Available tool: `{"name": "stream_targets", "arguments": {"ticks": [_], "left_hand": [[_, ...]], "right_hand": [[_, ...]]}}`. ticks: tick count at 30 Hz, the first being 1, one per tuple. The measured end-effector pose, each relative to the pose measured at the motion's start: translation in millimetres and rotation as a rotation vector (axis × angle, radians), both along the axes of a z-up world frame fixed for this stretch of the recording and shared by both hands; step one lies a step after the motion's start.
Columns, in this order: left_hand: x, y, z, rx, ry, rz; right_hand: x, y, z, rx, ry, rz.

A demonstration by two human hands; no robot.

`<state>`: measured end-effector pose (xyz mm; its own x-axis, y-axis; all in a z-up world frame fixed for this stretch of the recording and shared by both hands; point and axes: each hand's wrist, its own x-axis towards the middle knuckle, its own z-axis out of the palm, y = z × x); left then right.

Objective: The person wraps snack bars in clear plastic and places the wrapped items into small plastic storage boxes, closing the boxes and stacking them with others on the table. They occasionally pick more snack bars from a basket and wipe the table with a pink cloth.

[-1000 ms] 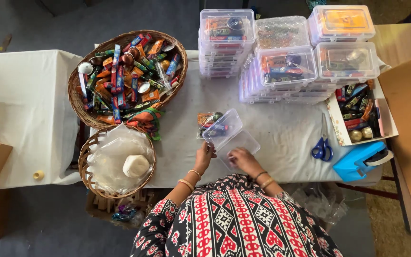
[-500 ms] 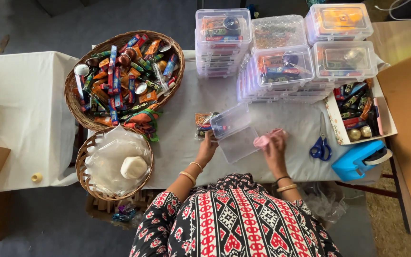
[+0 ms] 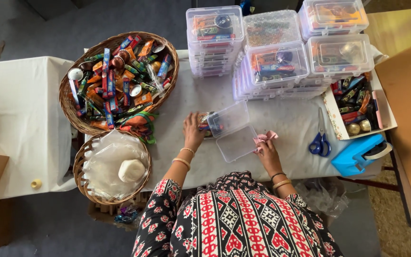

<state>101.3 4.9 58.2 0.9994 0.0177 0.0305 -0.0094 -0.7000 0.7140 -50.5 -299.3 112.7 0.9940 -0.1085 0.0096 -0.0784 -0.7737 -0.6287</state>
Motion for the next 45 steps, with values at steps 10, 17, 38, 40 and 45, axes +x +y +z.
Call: {"name": "stream_targets", "arguments": {"ticks": [10, 17, 38, 40, 45], "left_hand": [[38, -11, -42, 0.220, 0.115, -0.289], [34, 2, -25, 0.205, 0.144, -0.152], [-21, 58, -1, -1.021, 0.542, -0.240], [-20, 32, 17, -0.999, 0.572, -0.252], [-3, -47, 33, -0.918, 0.715, -0.387]], "right_hand": [[-31, -14, -6, 0.088, 0.057, -0.148], [-32, -16, -11, 0.068, -0.006, -0.130], [2, 13, -17, 0.045, -0.069, 0.010], [1, 13, -12, 0.030, -0.069, 0.038], [-8, 5, 0, 0.235, 0.003, -0.051]]}}
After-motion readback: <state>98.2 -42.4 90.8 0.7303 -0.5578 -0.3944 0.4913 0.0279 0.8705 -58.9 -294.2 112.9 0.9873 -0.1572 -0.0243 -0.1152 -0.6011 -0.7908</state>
